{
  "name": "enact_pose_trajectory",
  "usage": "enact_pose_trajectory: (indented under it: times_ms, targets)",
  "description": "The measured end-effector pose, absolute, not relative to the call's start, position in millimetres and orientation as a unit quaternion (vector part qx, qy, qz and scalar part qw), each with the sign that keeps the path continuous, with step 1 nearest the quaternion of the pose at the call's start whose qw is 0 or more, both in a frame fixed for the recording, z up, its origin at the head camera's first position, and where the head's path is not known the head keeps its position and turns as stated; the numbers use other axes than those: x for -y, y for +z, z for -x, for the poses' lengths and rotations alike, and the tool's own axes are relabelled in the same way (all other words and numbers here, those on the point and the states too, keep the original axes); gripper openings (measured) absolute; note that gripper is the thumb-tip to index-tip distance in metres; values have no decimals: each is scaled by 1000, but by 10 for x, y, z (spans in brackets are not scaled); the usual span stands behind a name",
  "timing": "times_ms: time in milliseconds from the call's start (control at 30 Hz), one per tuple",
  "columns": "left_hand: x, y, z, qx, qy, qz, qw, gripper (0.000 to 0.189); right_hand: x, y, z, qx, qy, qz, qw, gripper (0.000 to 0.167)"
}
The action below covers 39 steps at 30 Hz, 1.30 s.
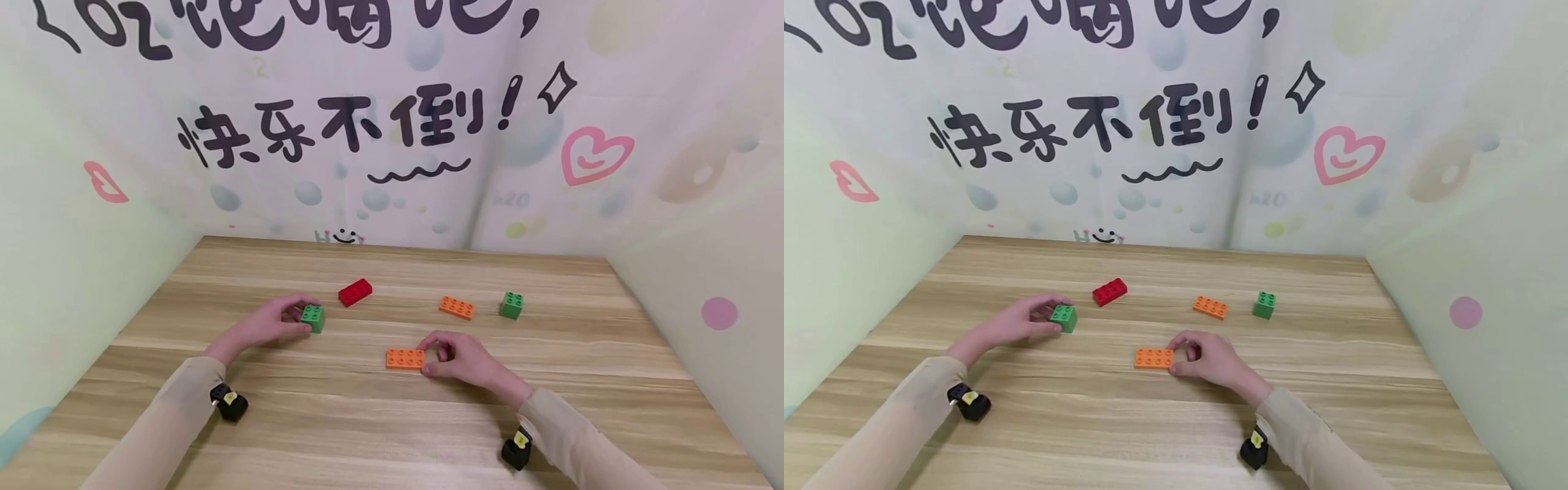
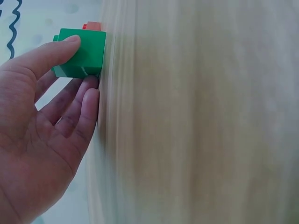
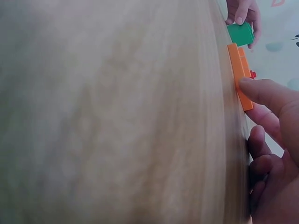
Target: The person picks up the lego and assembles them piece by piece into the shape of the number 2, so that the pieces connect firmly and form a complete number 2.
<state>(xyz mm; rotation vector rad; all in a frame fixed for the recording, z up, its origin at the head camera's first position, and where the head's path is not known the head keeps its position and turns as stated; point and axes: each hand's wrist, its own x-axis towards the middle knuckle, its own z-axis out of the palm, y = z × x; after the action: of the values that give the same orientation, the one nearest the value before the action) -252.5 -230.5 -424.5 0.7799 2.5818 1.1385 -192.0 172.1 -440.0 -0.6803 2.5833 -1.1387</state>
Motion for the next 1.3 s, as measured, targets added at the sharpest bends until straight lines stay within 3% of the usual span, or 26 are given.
enact_pose_trajectory:
  times_ms: [1300]
  targets:
    - [2270,-4224,2506,-893,376,-218,119,42,-1707,-4403,1908,-878,-404,226,121,27]
